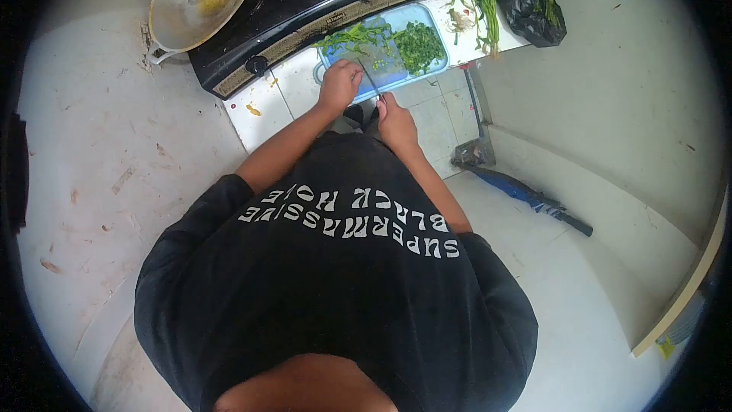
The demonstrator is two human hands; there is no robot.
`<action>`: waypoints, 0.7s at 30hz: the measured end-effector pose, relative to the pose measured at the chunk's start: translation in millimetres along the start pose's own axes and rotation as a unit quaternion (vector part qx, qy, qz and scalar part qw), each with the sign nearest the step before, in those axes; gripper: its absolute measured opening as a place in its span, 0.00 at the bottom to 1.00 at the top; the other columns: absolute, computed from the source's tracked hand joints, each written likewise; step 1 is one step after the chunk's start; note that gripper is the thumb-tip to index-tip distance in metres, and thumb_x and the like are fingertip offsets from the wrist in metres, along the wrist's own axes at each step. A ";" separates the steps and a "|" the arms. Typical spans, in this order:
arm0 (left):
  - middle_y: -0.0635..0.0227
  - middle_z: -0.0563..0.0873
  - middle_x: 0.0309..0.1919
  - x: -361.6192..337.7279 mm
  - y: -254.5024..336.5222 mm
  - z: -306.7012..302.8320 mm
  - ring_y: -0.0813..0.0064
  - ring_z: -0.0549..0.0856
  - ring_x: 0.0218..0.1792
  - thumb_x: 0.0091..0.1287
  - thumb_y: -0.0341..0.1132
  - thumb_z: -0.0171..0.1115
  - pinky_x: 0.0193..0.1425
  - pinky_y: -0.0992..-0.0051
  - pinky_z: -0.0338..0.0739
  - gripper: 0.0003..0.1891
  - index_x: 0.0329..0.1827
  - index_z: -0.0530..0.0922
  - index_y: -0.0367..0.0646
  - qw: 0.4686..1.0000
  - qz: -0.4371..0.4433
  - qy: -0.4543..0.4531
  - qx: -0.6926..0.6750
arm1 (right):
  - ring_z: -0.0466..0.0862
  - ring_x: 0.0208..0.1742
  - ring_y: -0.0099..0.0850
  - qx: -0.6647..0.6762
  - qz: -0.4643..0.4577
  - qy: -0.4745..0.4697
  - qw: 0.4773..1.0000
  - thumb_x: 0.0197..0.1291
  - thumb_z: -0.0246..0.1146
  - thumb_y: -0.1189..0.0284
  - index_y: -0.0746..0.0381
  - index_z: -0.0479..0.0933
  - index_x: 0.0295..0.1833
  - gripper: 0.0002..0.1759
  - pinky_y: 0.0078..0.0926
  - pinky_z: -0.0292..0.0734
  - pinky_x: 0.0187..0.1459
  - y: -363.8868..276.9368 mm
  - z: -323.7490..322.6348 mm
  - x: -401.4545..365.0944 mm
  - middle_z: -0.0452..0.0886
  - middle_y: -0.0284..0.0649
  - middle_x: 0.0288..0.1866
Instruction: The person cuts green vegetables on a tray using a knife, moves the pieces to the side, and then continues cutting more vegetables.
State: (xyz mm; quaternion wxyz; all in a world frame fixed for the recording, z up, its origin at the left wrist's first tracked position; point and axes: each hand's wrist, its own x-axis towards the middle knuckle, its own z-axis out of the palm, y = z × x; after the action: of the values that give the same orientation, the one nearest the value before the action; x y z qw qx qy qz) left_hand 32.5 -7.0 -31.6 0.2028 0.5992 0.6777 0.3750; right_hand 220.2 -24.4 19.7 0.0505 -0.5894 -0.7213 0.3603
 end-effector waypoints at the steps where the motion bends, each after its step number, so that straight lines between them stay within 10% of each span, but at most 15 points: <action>1: 0.54 0.85 0.34 0.8 -0.3 -0.1 0.48 0.86 0.41 0.64 0.28 0.69 0.50 0.54 0.81 0.02 0.35 0.86 0.39 1.000 0.001 0.003 0.000 | 0.86 0.44 0.66 -0.001 -0.003 0.001 1.000 0.81 0.54 0.59 0.56 0.75 0.59 0.14 0.65 0.78 0.44 -0.2 -1.8 -2.8 0.88 0.59 0.42; 21: 0.55 0.88 0.36 -2.8 -12.9 -3.8 0.50 0.88 0.41 0.61 0.27 0.72 0.48 0.57 0.84 0.04 0.39 0.89 0.39 0.999 0.032 -0.005 -0.009 | 0.85 0.46 0.67 0.030 0.006 -0.014 0.999 0.80 0.55 0.61 0.58 0.75 0.60 0.14 0.64 0.78 0.45 -7.5 -2.9 -1.3 0.87 0.62 0.42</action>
State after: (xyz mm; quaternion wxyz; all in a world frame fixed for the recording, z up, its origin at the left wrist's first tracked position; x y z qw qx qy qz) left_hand 21.9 -10.7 -39.3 0.1989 0.6205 0.6540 0.3842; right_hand 215.9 -24.6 26.6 0.0560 -0.5866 -0.7072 0.3906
